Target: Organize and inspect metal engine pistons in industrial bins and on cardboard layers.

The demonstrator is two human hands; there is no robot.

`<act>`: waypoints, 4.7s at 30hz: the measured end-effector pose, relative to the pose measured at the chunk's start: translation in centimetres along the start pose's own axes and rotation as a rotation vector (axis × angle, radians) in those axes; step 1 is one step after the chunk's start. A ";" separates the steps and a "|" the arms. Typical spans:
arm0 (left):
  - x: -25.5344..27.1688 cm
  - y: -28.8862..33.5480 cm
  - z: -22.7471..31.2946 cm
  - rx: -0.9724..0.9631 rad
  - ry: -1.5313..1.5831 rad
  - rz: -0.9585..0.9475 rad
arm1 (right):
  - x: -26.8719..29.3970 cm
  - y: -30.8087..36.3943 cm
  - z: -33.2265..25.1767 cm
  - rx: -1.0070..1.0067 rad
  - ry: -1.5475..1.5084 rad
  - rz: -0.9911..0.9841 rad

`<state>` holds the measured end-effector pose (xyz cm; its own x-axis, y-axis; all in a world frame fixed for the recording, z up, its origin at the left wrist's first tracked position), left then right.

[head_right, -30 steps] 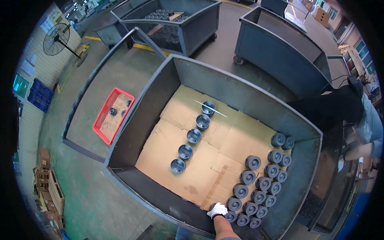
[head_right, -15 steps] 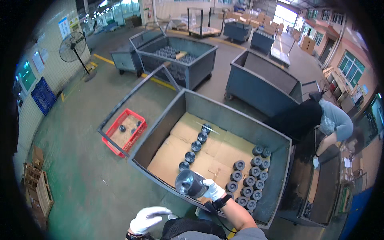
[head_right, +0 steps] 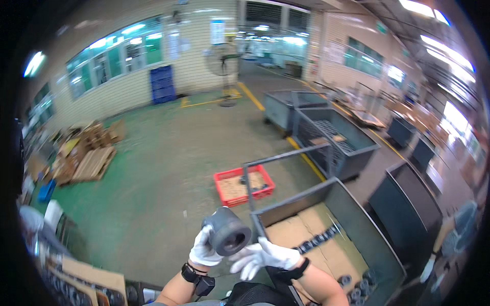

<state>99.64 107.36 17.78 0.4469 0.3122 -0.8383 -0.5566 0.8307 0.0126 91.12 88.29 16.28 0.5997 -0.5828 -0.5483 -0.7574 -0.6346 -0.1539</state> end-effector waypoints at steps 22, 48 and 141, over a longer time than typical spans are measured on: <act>1.0 7.0 -3.0 -0.399 0.716 -0.121 | 7.9 7.1 11.4 -0.711 0.625 0.033; 4.5 8.1 0.9 -0.109 0.425 0.502 | -0.5 -8.8 2.5 0.124 0.561 0.234; -0.2 7.2 -1.4 -0.401 -0.136 0.406 | -0.8 -5.6 3.0 0.928 1.222 0.201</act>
<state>94.54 112.63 17.24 0.2136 0.6473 -0.7317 -0.9117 0.4012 0.0888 94.12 93.86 15.15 -0.0400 -0.9562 0.2900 -0.4603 -0.2400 -0.8547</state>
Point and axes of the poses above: each hand's wrist, its own y-axis away from the middle knuckle, its own x-axis out of the back of the hand, z = x × y, the point moved 1 cm from there along -y, towards the middle knuckle, and after that the axes turned 13 degrees about x, right-handed, at the moved point
